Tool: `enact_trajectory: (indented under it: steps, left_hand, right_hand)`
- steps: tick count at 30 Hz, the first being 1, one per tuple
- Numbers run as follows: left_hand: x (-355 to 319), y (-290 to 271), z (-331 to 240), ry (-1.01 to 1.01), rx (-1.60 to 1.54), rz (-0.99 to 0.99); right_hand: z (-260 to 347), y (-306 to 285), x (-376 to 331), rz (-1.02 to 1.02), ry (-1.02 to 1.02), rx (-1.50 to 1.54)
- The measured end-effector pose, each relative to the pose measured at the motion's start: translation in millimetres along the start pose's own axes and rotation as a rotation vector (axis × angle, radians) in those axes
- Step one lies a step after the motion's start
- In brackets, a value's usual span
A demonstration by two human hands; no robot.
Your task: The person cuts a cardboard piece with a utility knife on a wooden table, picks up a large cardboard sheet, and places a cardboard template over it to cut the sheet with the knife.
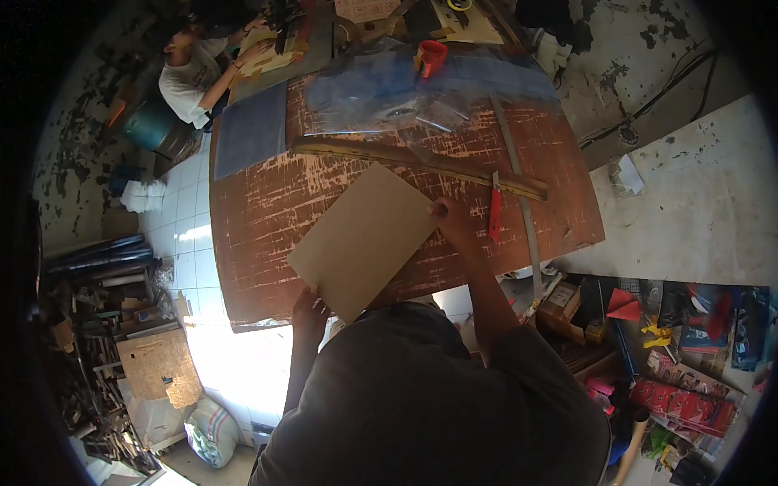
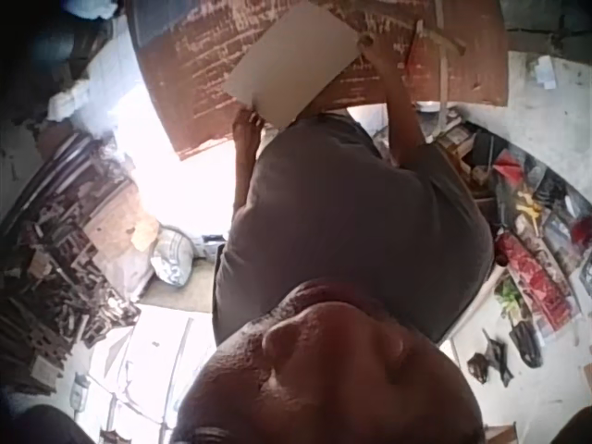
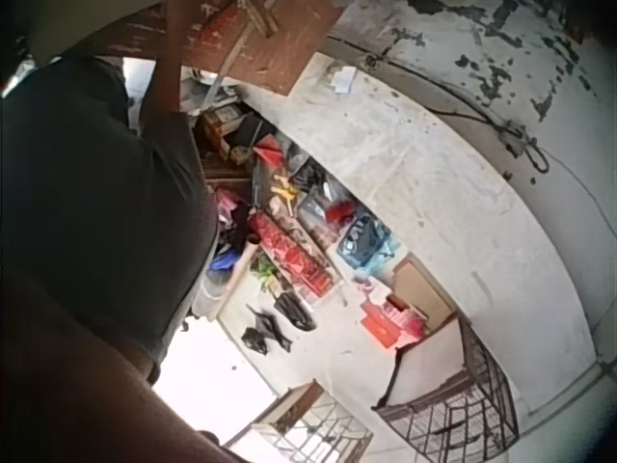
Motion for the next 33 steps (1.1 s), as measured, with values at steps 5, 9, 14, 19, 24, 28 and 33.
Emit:
enact_trajectory:
  steps: [5,9,14,19,24,28,33]
  left_hand:
    - [-9.1,17.5,1.3,0.01,-0.037,-0.001]
    - [-3.7,35.2,0.0,0.039,-0.108,0.02]
    - [4.1,82.6,-9.4,0.077,-0.163,0.205]
    - [6.5,129.8,-11.8,0.005,0.285,0.405]
    - [-5.1,138.6,-11.8,-0.006,0.343,0.427]
    - [-7.6,120.6,-11.5,0.003,0.334,0.377]
    - [-11.7,99.1,-10.4,0.008,0.305,0.328]
  right_hand:
    - [-1.9,7.9,-12.9,0.092,0.175,0.333]
    - [2.0,14.2,-25.7,0.176,0.331,1.009]
    - [17.2,20.7,-65.6,0.411,0.318,1.003]
    - [-11.4,-32.7,-74.0,0.168,0.252,1.069]
    - [-104.0,-128.5,-26.9,-0.225,0.246,1.266]
    - [-172.8,-182.3,15.3,-0.427,0.32,1.245]
    - [-206.5,-200.3,58.6,-0.452,0.311,1.358]
Point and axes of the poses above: each hand's wrist, its own x-axis towards the middle knuckle, its own y-axis out of the palm, z = x × y, the point moved 9 cm from there along x, towards the middle knuckle, and after that the axes turned 7 degrees about y, right-handed, at the moved point
